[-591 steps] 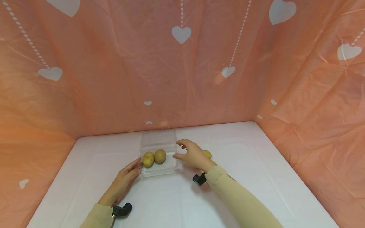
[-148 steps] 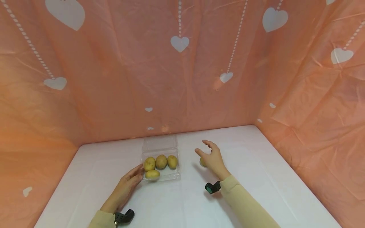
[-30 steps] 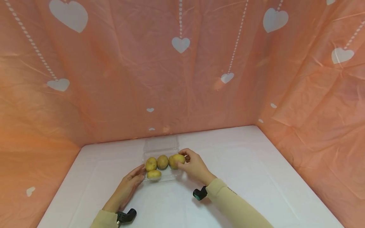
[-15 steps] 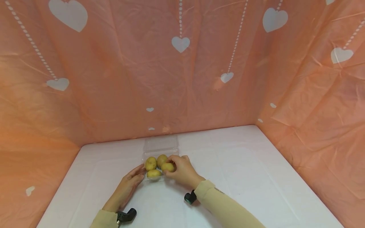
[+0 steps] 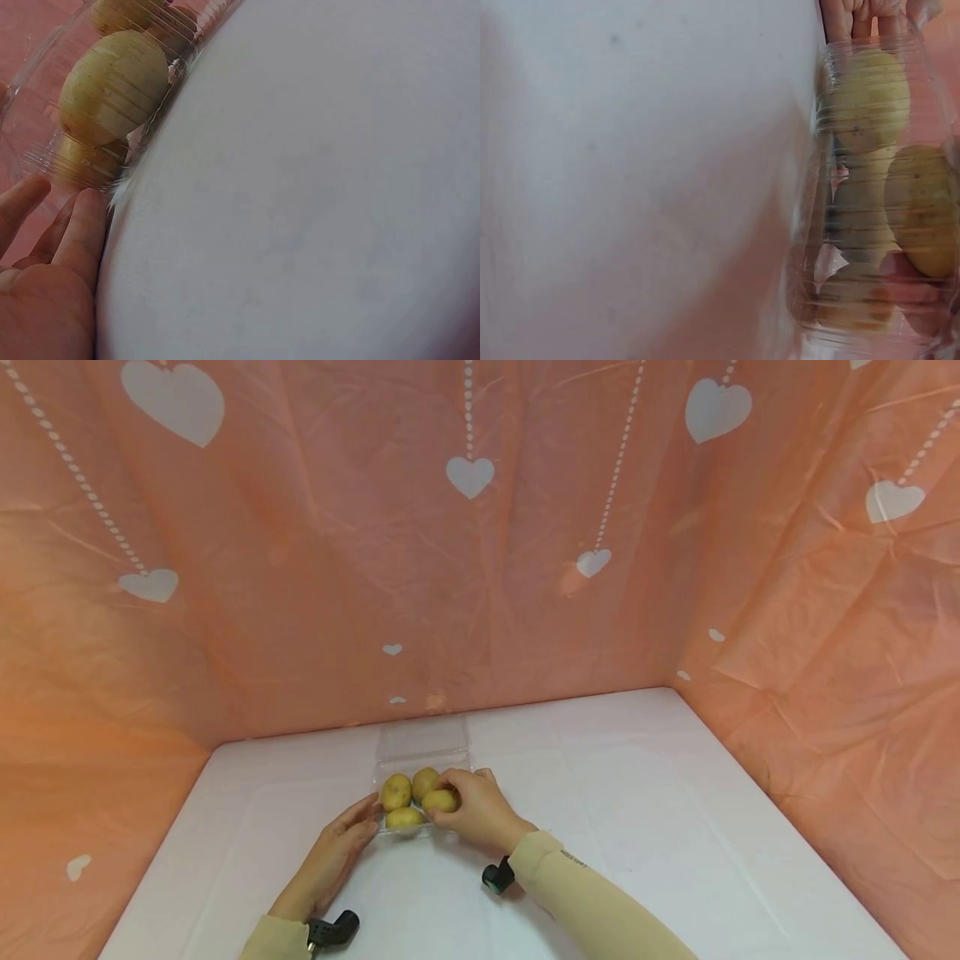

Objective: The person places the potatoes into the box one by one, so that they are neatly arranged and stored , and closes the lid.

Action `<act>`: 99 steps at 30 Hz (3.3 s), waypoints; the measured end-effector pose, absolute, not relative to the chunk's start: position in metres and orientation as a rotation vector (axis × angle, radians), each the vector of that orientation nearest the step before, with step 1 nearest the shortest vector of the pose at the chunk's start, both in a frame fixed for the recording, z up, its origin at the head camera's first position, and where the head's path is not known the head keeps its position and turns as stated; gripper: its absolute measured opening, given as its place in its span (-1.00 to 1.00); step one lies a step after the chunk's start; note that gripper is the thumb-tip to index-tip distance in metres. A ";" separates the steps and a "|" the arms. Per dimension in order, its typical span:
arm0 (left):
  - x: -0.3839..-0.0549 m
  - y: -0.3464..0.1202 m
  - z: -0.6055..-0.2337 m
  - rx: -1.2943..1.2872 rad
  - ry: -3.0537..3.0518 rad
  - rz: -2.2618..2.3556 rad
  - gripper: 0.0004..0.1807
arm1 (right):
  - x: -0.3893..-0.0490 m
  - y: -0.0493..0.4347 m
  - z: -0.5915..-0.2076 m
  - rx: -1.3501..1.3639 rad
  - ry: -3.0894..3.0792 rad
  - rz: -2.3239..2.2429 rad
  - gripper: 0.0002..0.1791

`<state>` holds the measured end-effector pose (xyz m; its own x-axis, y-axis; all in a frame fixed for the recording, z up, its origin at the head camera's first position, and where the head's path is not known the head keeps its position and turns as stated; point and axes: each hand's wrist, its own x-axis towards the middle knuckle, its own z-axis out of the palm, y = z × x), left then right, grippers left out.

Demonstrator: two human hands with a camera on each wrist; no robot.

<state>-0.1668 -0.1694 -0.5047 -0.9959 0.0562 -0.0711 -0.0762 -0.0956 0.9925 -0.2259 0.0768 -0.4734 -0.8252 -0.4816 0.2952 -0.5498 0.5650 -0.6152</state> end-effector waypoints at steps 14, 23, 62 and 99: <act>-0.165 -0.169 -0.502 -0.026 2.074 2.232 -0.35 | -0.228 0.076 -0.465 0.919 -2.759 1.100 -0.67; -0.166 -0.170 -0.503 -0.015 2.075 2.234 -0.36 | -0.231 0.075 -0.462 0.963 -2.777 1.087 -0.65; -0.179 -0.174 -0.484 -0.135 1.971 2.315 -0.38 | -0.254 0.095 -0.478 0.285 -2.371 1.897 -0.46; -0.211 -0.171 -0.493 -0.001 1.926 2.298 -0.29 | -0.282 0.095 -0.492 0.126 -2.527 2.297 -0.43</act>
<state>-0.2111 -0.1713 -0.4928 -0.9898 0.1089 -0.0918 -0.1094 -0.1689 0.9795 -0.2821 0.0949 -0.4915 -0.9597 -0.2363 -0.1523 0.1291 0.1107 -0.9854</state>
